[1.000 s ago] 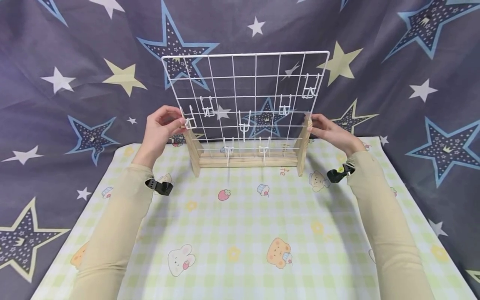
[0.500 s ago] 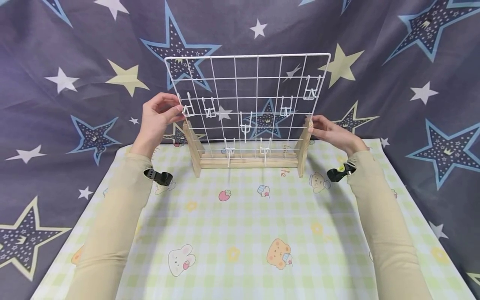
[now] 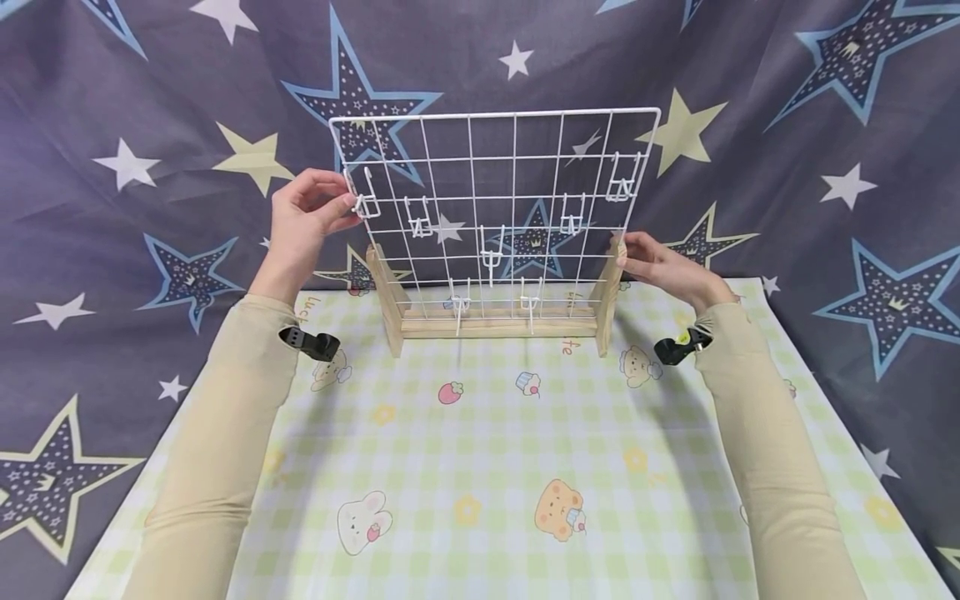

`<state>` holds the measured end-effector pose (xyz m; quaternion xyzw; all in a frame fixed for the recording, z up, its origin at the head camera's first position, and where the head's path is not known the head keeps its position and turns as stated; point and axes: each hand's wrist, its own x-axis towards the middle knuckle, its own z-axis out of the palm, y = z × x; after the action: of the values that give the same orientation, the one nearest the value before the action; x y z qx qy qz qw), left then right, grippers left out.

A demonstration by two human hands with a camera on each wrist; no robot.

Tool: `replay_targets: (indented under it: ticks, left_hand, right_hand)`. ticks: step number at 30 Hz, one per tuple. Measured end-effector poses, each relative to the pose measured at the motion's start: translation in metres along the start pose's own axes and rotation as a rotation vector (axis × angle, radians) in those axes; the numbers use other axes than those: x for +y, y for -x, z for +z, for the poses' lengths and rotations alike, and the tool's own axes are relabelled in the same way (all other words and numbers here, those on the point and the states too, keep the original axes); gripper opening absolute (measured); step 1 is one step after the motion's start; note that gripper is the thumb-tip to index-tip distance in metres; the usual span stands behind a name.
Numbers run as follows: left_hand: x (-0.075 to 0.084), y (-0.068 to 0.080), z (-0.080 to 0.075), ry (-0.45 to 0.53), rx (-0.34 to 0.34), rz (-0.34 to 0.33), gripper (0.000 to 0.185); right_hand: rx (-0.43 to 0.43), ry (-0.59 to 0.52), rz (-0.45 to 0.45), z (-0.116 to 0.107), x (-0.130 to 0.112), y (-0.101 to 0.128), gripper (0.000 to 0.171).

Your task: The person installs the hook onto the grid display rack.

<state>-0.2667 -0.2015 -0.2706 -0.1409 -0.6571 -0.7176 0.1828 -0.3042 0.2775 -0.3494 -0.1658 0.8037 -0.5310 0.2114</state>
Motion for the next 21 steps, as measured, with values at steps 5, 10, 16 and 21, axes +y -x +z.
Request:
replay_targets:
  ticks: [5, 10, 16, 21]
  left_hand:
    - [0.006, -0.005, 0.001, 0.010, 0.014, 0.008, 0.017]
    - [0.013, -0.011, 0.006, 0.011, 0.022, 0.024, 0.020]
    - [0.017, -0.016, 0.008, -0.006, 0.027, 0.025, 0.019]
    - [0.011, -0.018, 0.006, -0.008, 0.040, -0.011, 0.016]
  right_hand:
    - [0.008, -0.024, -0.003, 0.001, -0.001, 0.000, 0.056]
    - [0.011, -0.048, -0.023, 0.002, 0.002, -0.001, 0.052]
    - [0.004, -0.079, -0.053, 0.001, 0.006, -0.003, 0.046]
    - [0.011, -0.082, -0.040, 0.001, 0.006, -0.003, 0.046]
